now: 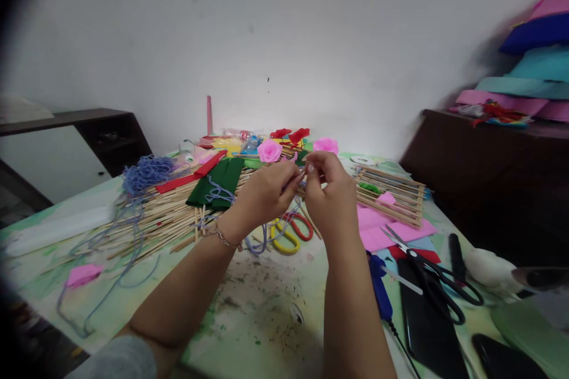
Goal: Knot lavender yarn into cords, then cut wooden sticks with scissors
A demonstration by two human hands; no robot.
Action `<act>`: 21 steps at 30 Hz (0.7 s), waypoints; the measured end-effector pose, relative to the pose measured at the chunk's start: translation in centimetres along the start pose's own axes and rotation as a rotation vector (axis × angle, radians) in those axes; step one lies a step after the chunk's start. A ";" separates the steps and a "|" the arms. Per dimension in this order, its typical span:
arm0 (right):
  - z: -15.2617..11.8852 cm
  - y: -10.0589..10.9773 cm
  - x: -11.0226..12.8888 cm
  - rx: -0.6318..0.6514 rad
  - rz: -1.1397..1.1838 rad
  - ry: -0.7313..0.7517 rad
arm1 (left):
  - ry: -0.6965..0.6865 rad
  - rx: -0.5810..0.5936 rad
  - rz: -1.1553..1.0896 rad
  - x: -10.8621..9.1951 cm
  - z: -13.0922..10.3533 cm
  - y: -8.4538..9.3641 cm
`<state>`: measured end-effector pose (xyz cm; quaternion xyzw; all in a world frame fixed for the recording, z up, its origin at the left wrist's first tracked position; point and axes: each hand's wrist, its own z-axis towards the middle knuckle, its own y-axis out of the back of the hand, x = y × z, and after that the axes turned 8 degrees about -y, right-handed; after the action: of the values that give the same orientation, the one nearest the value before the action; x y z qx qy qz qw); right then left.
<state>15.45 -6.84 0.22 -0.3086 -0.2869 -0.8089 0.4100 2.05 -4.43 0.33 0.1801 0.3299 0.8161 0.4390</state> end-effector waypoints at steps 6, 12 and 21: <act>-0.1 -0.1 0.3 -0.088 0.041 0.080 | 0.008 -0.081 0.012 -0.2 -0.1 -0.4; 0.6 -0.4 0.0 -0.194 0.624 -0.013 | 0.188 -0.196 -0.705 -1.4 0.3 -1.0; 0.5 -0.6 -0.3 -0.146 0.737 0.115 | 0.715 0.028 -1.874 -2.7 0.9 0.7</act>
<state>15.19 -6.02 0.19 -0.3736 -0.0747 -0.6417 0.6656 3.64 -6.57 1.45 -0.4031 0.4610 0.1434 0.7775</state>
